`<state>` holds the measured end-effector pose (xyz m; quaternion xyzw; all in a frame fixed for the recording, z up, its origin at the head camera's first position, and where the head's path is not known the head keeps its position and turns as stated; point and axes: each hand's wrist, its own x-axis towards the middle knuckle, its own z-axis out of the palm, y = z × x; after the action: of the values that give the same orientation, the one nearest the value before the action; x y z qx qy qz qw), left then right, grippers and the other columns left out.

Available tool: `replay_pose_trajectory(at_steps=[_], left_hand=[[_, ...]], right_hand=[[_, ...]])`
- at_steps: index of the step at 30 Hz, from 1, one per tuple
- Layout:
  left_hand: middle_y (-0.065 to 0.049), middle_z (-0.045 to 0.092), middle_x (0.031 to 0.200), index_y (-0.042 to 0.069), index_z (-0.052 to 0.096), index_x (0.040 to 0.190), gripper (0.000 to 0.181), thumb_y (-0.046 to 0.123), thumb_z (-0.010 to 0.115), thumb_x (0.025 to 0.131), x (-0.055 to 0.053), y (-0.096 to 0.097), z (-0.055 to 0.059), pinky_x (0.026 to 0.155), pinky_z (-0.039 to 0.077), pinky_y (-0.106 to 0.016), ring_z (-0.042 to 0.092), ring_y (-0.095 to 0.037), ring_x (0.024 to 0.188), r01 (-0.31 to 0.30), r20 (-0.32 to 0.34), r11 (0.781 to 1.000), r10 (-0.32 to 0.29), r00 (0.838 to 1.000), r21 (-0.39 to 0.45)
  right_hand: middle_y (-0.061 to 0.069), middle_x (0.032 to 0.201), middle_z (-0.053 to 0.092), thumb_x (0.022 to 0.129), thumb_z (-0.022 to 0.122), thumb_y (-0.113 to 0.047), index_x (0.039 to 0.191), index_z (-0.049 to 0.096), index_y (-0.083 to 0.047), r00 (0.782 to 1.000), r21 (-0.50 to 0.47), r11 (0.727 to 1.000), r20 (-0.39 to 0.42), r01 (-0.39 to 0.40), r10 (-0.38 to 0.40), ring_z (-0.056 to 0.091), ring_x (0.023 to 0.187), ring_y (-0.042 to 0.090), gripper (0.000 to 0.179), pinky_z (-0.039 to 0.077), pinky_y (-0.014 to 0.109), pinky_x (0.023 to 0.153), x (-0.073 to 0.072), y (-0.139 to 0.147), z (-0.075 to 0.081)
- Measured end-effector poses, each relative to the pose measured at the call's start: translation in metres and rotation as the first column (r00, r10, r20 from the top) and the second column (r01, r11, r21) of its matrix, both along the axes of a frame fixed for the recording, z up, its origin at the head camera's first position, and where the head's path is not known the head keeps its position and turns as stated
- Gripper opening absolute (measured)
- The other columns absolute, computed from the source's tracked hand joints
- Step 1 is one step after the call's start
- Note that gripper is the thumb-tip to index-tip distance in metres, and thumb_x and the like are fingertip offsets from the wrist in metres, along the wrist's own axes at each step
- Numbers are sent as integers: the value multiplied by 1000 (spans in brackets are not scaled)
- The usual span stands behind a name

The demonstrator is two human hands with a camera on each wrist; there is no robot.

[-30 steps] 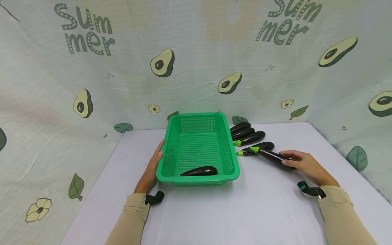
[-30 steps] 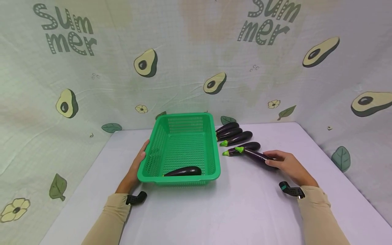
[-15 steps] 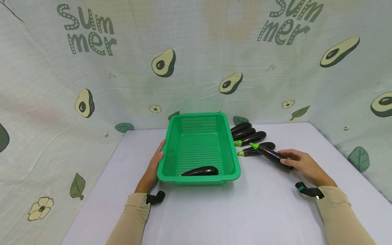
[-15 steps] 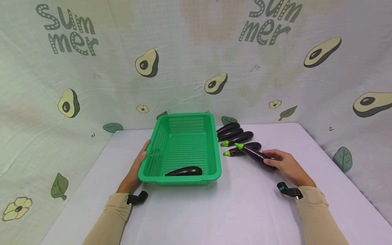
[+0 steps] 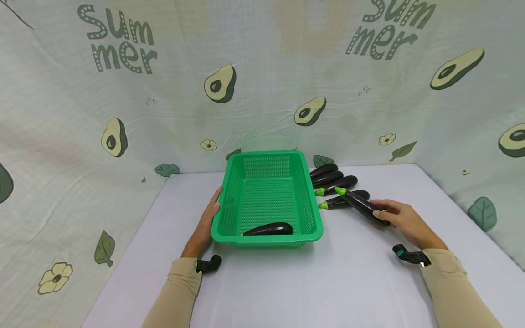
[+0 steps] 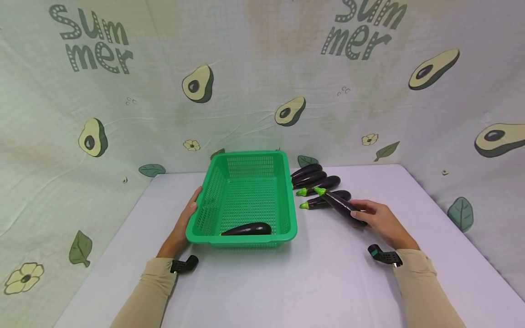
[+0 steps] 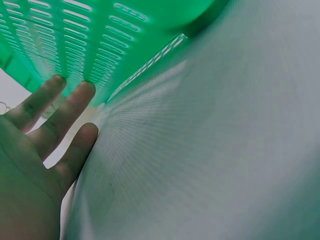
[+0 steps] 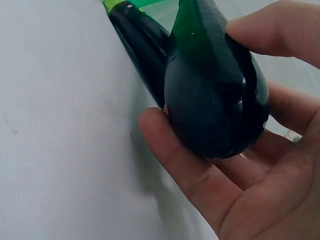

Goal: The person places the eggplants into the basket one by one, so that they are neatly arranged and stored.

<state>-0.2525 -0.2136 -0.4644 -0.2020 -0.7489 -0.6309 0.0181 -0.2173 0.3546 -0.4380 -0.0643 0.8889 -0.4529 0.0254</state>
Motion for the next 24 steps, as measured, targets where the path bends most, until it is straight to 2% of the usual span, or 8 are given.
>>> replay_pose_trajectory(at_steps=[8, 16, 20, 24], left_hand=[[6, 11, 166, 32, 14, 162, 54, 40, 23, 109, 2, 1, 2, 117, 5, -56, 7, -19, 151, -10, 1, 1000, 10, 1000, 8], [5, 10, 166, 33, 14, 162, 53, 37, 23, 110, 2, 0, 2, 117, 5, -56, 5, -19, 151, 9, -8, 1000, -9, 1000, 5], [4, 10, 166, 32, 13, 162, 53, 37, 23, 110, 3, 0, 2, 116, 5, -57, 5, -20, 151, 11, -9, 1000, -11, 1000, 8], [5, 11, 166, 32, 15, 162, 53, 38, 23, 110, 3, 0, 2, 116, 6, -55, 7, -19, 151, 6, -15, 1000, -6, 1000, 13]], right_hand=[[23, 144, 46, 99, 64, -41, 146, 53, -6, 1000, -5, 1000, 8, 2, -2, 48, 107, 16, 60, 48, 27, 78, 0, -2, 1], [27, 146, 42, 100, 63, -38, 145, 51, 0, 1000, -59, 998, 6, -12, 13, 49, 110, 9, 60, 50, 22, 80, 2, -5, 0], [28, 147, 40, 101, 62, -37, 146, 49, 1, 1000, -74, 997, 12, -25, 26, 49, 111, 13, 61, 50, 22, 81, 0, -8, 0], [28, 145, 43, 101, 62, -37, 146, 50, 0, 1000, -47, 999, -3, -27, 27, 50, 111, 18, 59, 50, 24, 80, -3, -12, 3]])
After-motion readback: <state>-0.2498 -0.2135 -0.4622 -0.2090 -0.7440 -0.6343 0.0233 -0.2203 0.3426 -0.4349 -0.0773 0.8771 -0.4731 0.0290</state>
